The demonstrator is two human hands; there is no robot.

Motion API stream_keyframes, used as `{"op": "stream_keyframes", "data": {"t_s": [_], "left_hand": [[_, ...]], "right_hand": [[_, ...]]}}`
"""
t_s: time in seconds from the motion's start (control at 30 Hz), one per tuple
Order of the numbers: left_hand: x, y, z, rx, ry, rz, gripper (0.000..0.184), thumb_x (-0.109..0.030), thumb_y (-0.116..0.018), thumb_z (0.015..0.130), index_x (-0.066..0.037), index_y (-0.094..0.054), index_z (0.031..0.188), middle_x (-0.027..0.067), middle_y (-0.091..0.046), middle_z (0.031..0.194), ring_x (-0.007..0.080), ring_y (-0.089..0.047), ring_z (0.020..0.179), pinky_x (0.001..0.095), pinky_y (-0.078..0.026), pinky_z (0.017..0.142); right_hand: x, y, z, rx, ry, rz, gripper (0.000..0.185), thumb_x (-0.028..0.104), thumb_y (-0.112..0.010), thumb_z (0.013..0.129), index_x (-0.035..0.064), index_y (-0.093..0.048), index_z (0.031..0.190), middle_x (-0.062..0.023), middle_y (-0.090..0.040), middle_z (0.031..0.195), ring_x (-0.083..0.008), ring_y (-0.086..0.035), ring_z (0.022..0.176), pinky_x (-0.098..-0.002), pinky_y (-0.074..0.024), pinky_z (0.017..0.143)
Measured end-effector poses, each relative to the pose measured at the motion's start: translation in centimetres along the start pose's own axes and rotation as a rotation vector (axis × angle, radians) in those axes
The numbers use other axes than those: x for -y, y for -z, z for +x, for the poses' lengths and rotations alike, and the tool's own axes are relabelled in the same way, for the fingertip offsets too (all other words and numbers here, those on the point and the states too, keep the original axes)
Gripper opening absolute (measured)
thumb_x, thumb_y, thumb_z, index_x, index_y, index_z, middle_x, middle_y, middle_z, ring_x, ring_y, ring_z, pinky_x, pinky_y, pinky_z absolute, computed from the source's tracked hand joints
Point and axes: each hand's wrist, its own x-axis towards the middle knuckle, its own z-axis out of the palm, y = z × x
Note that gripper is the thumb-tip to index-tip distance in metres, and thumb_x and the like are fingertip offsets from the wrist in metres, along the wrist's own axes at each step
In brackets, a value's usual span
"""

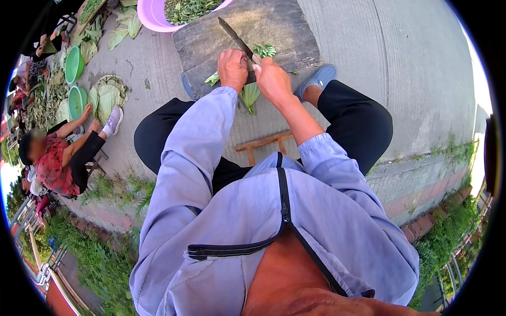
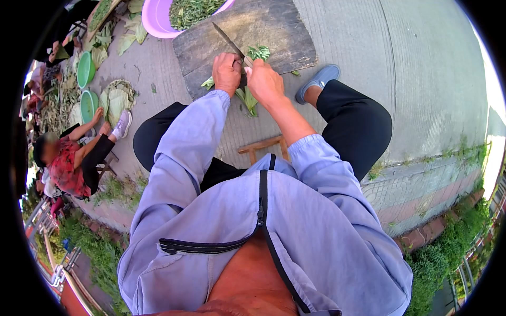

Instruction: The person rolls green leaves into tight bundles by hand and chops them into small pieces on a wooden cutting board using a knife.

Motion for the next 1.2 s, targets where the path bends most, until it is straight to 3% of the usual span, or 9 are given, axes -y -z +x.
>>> {"op": "stream_keyframes", "data": {"t_s": [0.6, 0.8, 0.9, 1.2], "left_hand": [[-0.3, 0.2, 0.1, -0.022, -0.027, -0.008, 0.01, -0.006, -0.072, 0.083, -0.01, -0.071, 0.093, 0.0108, -0.068, 0.096, 0.0376, -0.061, 0.093, 0.048, -0.049, 0.084], [-0.4, 0.2, 0.1, -0.021, -0.023, -0.012, 0.01, -0.006, -0.072, 0.083, -0.01, -0.071, 0.093, 0.0108, -0.068, 0.096, 0.0373, -0.061, 0.094, 0.0477, -0.049, 0.084], [-0.3, 0.3, 0.0, -0.017, -0.027, -0.024, 0.01, -0.006, -0.072, 0.084, -0.01, -0.07, 0.093, 0.0109, -0.068, 0.097, 0.0371, -0.061, 0.095, 0.0478, -0.049, 0.085], [-0.3, 0.5, 0.0, 0.003, 0.0, -0.037, 0.01, -0.007, -0.072, 0.085, -0.009, -0.07, 0.094, 0.011, -0.068, 0.098, 0.0368, -0.062, 0.096, 0.0468, -0.05, 0.086]], "right_hand": [[0.5, -0.7, 0.7, 0.001, -0.018, 0.0, 0.037, 0.036, -0.058, 0.105, 0.0002, -0.058, 0.114, -0.03, -0.07, 0.115, -0.0525, -0.07, 0.099, -0.0614, -0.0539, 0.086], [0.4, -1.1, 1.0, -0.07, 0.019, 0.013, 0.034, 0.033, -0.06, 0.105, -0.0013, -0.057, 0.105, -0.0323, -0.071, 0.101, -0.0526, -0.07, 0.094, -0.0609, -0.0538, 0.083], [0.0, -1.0, 1.2, -0.015, -0.03, 0.034, 0.037, 0.036, -0.06, 0.105, -0.0004, -0.059, 0.11, -0.0297, -0.071, 0.11, -0.0514, -0.07, 0.099, -0.0592, -0.0545, 0.086], [-0.8, -0.3, -0.4, -0.049, -0.052, 0.034, 0.036, 0.035, -0.06, 0.105, -0.0013, -0.06, 0.106, -0.0295, -0.073, 0.102, -0.0499, -0.071, 0.096, -0.0592, -0.0537, 0.084]]}}
